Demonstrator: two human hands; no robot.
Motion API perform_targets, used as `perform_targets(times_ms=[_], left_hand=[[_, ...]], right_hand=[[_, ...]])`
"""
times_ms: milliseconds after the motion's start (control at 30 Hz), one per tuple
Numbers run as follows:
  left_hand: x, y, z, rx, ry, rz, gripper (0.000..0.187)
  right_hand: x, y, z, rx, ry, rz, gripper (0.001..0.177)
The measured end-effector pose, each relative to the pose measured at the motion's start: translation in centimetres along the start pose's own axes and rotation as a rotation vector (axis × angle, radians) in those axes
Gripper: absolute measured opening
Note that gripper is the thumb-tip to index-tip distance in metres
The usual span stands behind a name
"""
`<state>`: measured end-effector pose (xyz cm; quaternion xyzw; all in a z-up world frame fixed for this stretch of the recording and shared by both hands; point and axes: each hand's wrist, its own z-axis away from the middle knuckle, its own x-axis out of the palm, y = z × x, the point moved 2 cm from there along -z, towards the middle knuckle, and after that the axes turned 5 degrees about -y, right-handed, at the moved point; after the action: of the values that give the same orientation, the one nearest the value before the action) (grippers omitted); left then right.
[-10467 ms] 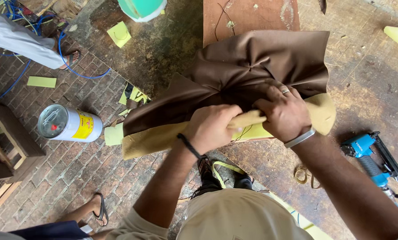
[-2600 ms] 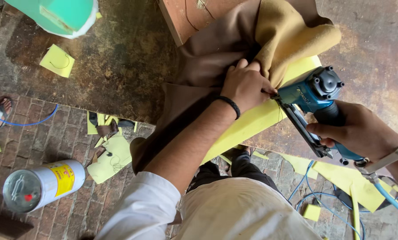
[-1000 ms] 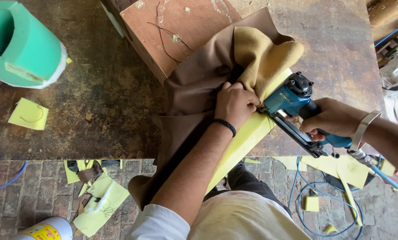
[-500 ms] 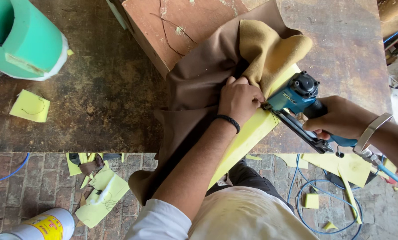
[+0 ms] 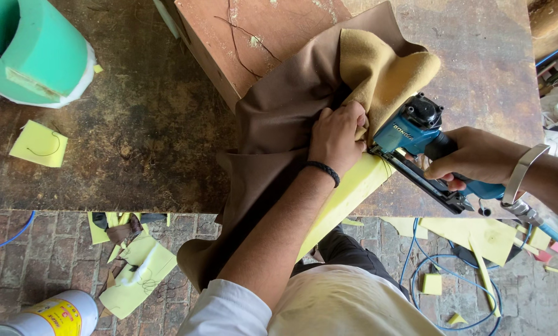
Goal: The person staples brown fabric over a yellow foam cushion using a pneumatic staple gun, creating a tufted pattern by pulling and securing the fabric at multiple points. They trim excess fabric with scissors and continue stapling around the edges to secure the upholstery.
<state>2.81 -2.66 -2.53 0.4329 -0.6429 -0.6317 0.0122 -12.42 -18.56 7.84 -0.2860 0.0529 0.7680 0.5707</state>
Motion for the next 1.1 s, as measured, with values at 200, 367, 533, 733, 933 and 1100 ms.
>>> perform_targets(times_ms=[200,367,533,733,933,1100], left_hand=[[-0.3,-0.3,0.0,0.001,0.001,0.014,0.046],[-0.4,0.0,-0.1,-0.013,-0.006,0.009,0.045],[-0.4,0.3,0.2,-0.023,0.004,0.003,0.041],[-0.3,-0.3,0.4,0.029,0.057,0.053,0.036],[-0.5,-0.5,0.5,0.097,0.076,0.050,0.036],[-0.7,-0.2,0.4,0.107,0.089,0.043,0.029]], right_hand=[[0.1,0.2,-0.5,0.027,-0.018,-0.113,0.018],[0.1,-1.1,0.0,0.043,0.009,0.023,0.023],[0.3,-2.4,0.6,0.054,0.006,0.105,0.021],[0.2,-3.9,0.5,0.027,-0.041,0.249,0.034],[-0.5,-1.9,-0.9,0.033,-0.066,0.141,0.025],[1.6,5.1,-1.0,-0.114,0.071,-0.037,0.023]])
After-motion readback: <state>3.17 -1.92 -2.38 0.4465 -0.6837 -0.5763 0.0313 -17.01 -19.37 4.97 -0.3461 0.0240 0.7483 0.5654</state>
